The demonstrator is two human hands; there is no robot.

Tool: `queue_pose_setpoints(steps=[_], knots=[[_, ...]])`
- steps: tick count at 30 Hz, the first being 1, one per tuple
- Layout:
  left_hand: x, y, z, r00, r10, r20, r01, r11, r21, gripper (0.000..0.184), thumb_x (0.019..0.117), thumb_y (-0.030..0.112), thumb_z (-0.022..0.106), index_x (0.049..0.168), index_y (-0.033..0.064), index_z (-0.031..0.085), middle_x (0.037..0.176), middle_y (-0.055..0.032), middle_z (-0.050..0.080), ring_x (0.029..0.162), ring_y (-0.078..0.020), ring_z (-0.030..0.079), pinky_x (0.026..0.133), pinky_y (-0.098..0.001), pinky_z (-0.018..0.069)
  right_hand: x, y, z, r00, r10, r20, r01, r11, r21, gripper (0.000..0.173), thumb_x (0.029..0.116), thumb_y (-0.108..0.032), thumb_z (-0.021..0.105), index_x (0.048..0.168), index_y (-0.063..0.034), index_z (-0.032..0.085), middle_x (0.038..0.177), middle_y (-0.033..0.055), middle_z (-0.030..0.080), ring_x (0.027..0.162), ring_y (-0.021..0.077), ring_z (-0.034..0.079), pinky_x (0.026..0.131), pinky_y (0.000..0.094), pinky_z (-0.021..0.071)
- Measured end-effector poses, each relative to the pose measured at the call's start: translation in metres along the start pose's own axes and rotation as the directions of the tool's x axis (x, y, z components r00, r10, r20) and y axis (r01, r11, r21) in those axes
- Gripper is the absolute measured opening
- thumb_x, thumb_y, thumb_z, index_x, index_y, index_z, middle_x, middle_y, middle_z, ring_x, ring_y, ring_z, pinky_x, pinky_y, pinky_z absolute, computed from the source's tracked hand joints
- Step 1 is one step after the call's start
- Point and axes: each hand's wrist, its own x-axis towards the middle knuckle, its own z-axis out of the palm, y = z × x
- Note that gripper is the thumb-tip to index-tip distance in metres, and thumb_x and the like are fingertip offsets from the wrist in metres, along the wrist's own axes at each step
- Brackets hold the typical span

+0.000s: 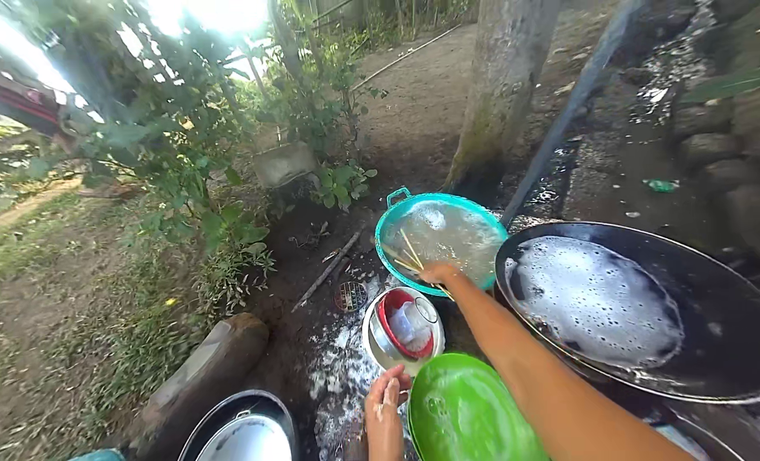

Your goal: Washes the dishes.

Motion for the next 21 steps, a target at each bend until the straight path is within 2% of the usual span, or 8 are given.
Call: queue_pose_setpoints(steps=[5,9,11,14,16,18,20,21], knots=[[0.001,-0.002,0.008,0.999,-0.010,0.050,0.013,0.999,-0.047,0.035,0.1040,0.002,0.034,0.119,-0.0084,0.064,0.099,-0.0097,0.071,0.091,-0.0135,0.070,0.084,-0.0304,0.0574,-0.004,0.005,0.010,0.990,0.054,-0.128,-0.066,0.993,-0.099,0.062,0.1039,-0.049,0.050,0.131,0.0057,0.062,0.143,0.0268,0.056,0.137,0.0416,0.051,0.110,0.0638,0.0388],[0.010,-0.011,0.006,0.996,-0.085,0.039,0.089,0.986,-0.143,0.035,0.1055,0.005,0.033,0.119,-0.0071,0.064,0.096,-0.0098,0.071,0.088,-0.0163,0.070,0.081,-0.0322,0.0576,-0.011,0.007,0.005,0.990,0.041,-0.135,-0.063,0.984,-0.166,0.066,0.1037,-0.053,0.051,0.132,0.0062,0.060,0.141,0.0271,0.057,0.136,0.0411,0.052,0.109,0.0631,0.0403],[0.014,-0.010,0.007,0.991,-0.131,0.036,0.136,0.969,-0.205,0.035,0.1070,0.006,0.032,0.120,-0.0069,0.062,0.094,-0.0097,0.071,0.085,-0.0168,0.070,0.079,-0.0326,0.0578,-0.004,0.010,0.003,0.991,0.005,-0.137,-0.022,0.993,-0.118,0.066,0.1043,-0.053,0.051,0.130,0.0074,0.060,0.139,0.0279,0.059,0.134,0.0421,0.053,0.109,0.0629,0.0400],[0.017,-0.001,0.010,0.963,-0.258,0.075,0.268,0.918,-0.292,0.037,0.1100,0.009,0.029,0.124,-0.0059,0.059,0.094,-0.0106,0.070,0.082,-0.0191,0.070,0.076,-0.0345,0.0591,0.006,0.016,-0.001,0.989,-0.044,-0.138,0.051,0.998,0.047,0.065,0.1057,-0.051,0.050,0.130,0.0087,0.060,0.133,0.0292,0.061,0.129,0.0412,0.057,0.110,0.0603,0.0402],[0.021,0.006,0.016,0.928,-0.349,0.127,0.371,0.866,-0.336,0.040,0.1120,0.014,0.026,0.124,-0.0049,0.058,0.093,-0.0116,0.070,0.082,-0.0216,0.071,0.077,-0.0371,0.0598,0.001,0.013,-0.009,0.989,-0.085,-0.119,0.101,0.986,0.132,0.061,0.1071,-0.048,0.049,0.129,0.0083,0.060,0.125,0.0272,0.063,0.118,0.0363,0.060,0.105,0.0554,0.0419],[0.030,0.009,0.022,0.886,-0.409,0.217,0.463,0.798,-0.386,0.046,0.1129,0.022,0.023,0.123,-0.0051,0.058,0.096,-0.0138,0.071,0.086,-0.0243,0.072,0.081,-0.0394,0.0595,-0.009,0.005,-0.017,0.982,-0.164,-0.088,0.177,0.972,0.155,0.058,0.1080,-0.047,0.048,0.123,0.0078,0.060,0.108,0.0216,0.062,0.096,0.0273,0.058,0.093,0.0478,0.0450],[0.047,0.012,0.032,0.836,-0.432,0.339,0.546,0.723,-0.423,0.060,0.1124,0.038,0.015,0.124,-0.0052,0.056,0.099,-0.0158,0.072,0.091,-0.0258,0.072,0.085,-0.0389,0.0582,-0.030,-0.010,-0.024,0.952,-0.301,-0.055,0.305,0.947,0.096,0.054,0.1082,-0.044,0.049,0.113,0.0070,0.063,0.094,0.0168,0.060,0.082,0.0229,0.055,0.083,0.0445,0.0461],[0.058,0.013,0.035,0.807,-0.420,0.415,0.581,0.687,-0.437,0.072,0.1102,0.049,0.010,0.127,-0.0056,0.055,0.103,-0.0178,0.072,0.095,-0.0273,0.072,0.087,-0.0391,0.0573,-0.048,-0.020,-0.025,0.923,-0.384,-0.038,0.385,0.922,0.026,0.051,0.1076,-0.043,0.051,0.110,0.0070,0.064,0.092,0.0177,0.062,0.080,0.0248,0.057,0.081,0.0466,0.0480]])
